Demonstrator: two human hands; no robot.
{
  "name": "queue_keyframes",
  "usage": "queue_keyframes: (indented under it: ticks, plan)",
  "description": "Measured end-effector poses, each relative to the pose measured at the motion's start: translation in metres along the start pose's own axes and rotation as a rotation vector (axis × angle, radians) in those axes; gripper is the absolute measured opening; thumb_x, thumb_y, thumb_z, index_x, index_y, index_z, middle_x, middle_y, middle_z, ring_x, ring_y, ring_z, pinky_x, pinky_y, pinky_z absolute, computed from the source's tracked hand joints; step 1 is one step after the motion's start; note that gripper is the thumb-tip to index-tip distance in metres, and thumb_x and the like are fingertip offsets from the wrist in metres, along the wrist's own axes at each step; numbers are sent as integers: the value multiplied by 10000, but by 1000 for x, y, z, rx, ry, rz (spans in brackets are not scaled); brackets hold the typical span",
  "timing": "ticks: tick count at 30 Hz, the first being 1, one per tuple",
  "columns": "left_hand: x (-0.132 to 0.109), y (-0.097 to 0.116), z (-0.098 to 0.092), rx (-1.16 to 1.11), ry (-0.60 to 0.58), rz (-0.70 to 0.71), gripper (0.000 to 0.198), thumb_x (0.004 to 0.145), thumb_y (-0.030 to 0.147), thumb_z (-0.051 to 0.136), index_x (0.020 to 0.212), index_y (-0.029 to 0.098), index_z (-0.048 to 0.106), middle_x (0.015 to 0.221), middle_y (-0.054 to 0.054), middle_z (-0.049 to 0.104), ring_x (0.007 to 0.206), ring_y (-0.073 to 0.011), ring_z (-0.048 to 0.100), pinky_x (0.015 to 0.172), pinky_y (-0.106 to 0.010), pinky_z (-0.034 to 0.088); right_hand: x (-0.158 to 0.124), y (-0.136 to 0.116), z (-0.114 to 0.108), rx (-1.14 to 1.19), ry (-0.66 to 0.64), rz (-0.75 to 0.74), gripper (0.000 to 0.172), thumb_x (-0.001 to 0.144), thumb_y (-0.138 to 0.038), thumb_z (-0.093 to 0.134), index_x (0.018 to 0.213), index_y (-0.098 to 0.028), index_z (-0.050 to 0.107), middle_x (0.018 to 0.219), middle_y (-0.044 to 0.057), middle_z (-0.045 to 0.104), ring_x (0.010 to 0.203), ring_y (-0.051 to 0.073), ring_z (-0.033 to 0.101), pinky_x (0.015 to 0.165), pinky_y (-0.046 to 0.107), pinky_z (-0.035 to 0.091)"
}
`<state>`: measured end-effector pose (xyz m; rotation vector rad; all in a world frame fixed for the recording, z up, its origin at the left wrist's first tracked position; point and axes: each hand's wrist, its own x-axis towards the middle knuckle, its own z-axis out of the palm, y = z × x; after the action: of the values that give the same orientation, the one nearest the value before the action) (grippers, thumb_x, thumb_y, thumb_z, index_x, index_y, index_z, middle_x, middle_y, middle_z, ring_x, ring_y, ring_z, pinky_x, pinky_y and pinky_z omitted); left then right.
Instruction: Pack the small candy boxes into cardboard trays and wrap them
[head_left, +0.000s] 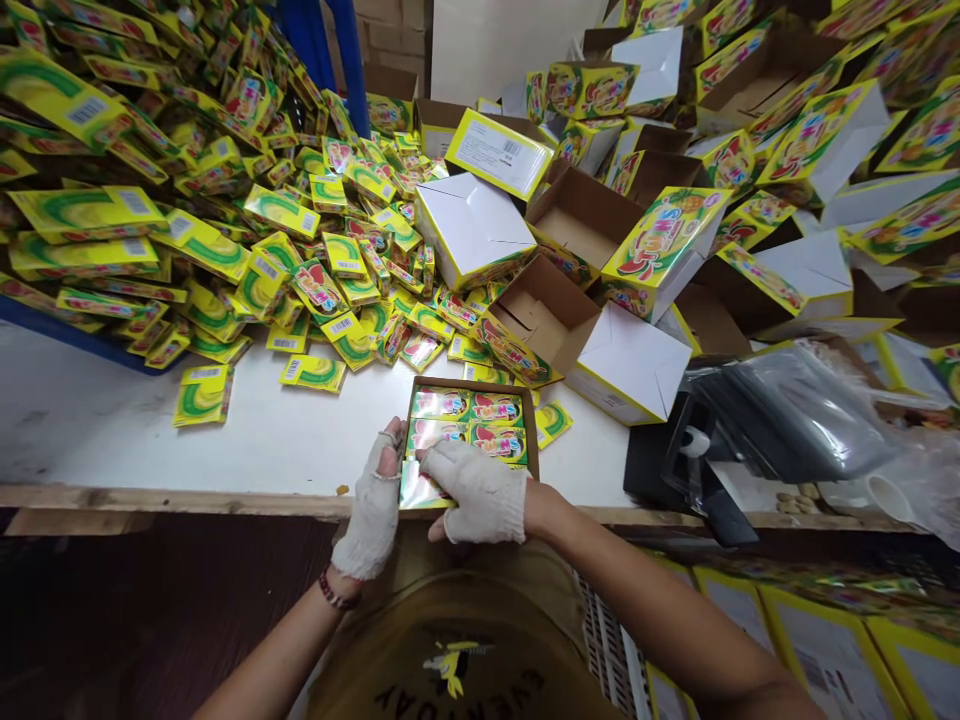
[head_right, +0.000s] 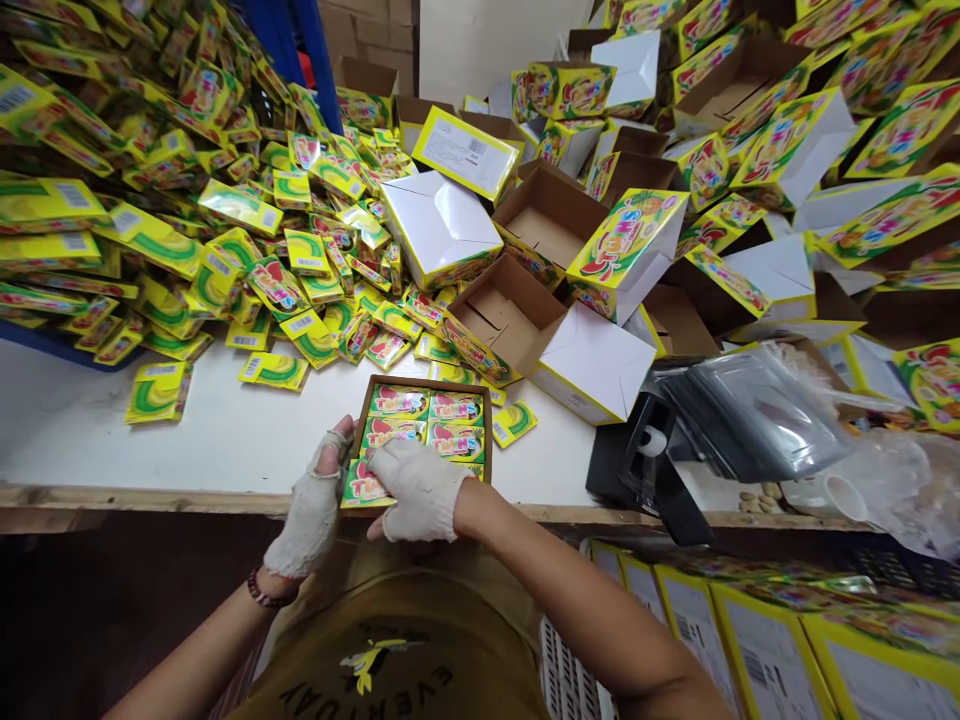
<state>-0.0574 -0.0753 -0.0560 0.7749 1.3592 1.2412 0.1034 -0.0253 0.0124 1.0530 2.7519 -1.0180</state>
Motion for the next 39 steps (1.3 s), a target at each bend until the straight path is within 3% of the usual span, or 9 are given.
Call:
queue_keyframes:
  ticks: [7,13,19,23,26,29,33,36,39]
  plan:
    - [7,7,-17,402,-48,126,627,874,554,513,1377,180,536,1439,-115,561,1327,-270,527,1141,-429,430,7,25,30,47,247,-163,221,928,-197,563,1128,-114,604,1074,151,640,1008,245,585,913,392,505]
    - [74,30,-68,835,92,356,506,883,471,447,1255,164,601,1301,-127,646,1227,-275,587,1093,-463,454,5,34,38,71,445,-224,418,892,-371,658,1233,-139,590,1103,141,648,1028,258,588,921,416,501]
    - [151,51,-114,1210,3,510,401,683,258,584,1073,180,636,1281,-155,622,1340,-367,444,1168,-556,291,2,8,46,36,460,64,204,932,-262,581,1099,-157,634,1015,120,649,962,242,577,864,376,490]
    - [162,49,-124,1491,-55,523,319,685,341,639,971,200,623,1070,-172,664,1158,-400,539,1021,-548,401,2,-11,56,-57,374,210,332,929,-191,540,1248,-112,590,1112,166,645,1022,280,568,915,431,471]
    - [146,47,-117,1330,52,401,396,750,511,606,996,200,625,922,-136,660,930,-322,603,846,-433,479,-3,-13,55,-50,323,194,401,919,-201,552,1301,-77,563,1142,188,645,1070,303,560,958,477,457]
    - [114,51,-97,855,98,248,582,783,642,532,1121,176,620,936,-100,666,805,-239,601,719,-351,491,-7,-9,42,10,396,154,468,873,-268,628,1304,-96,565,1212,200,623,1178,339,526,1052,549,390]
    - [69,66,-52,263,-162,54,625,706,681,662,1082,182,649,972,-80,692,782,-199,627,686,-322,526,12,-4,15,348,634,216,471,888,-309,592,1328,-155,529,1294,167,595,1226,298,529,1070,485,405]
    - [57,73,-21,194,-293,16,560,655,671,733,899,172,663,823,-48,680,678,-161,595,605,-287,509,41,2,4,762,585,229,353,908,-378,555,1198,-176,563,1144,100,664,1045,246,615,921,400,508]
    - [75,71,-7,207,-132,112,568,686,723,659,778,164,622,785,-54,661,699,-159,594,636,-294,525,61,11,3,957,582,304,260,938,-398,490,1079,-191,558,899,34,666,810,195,613,741,336,527]
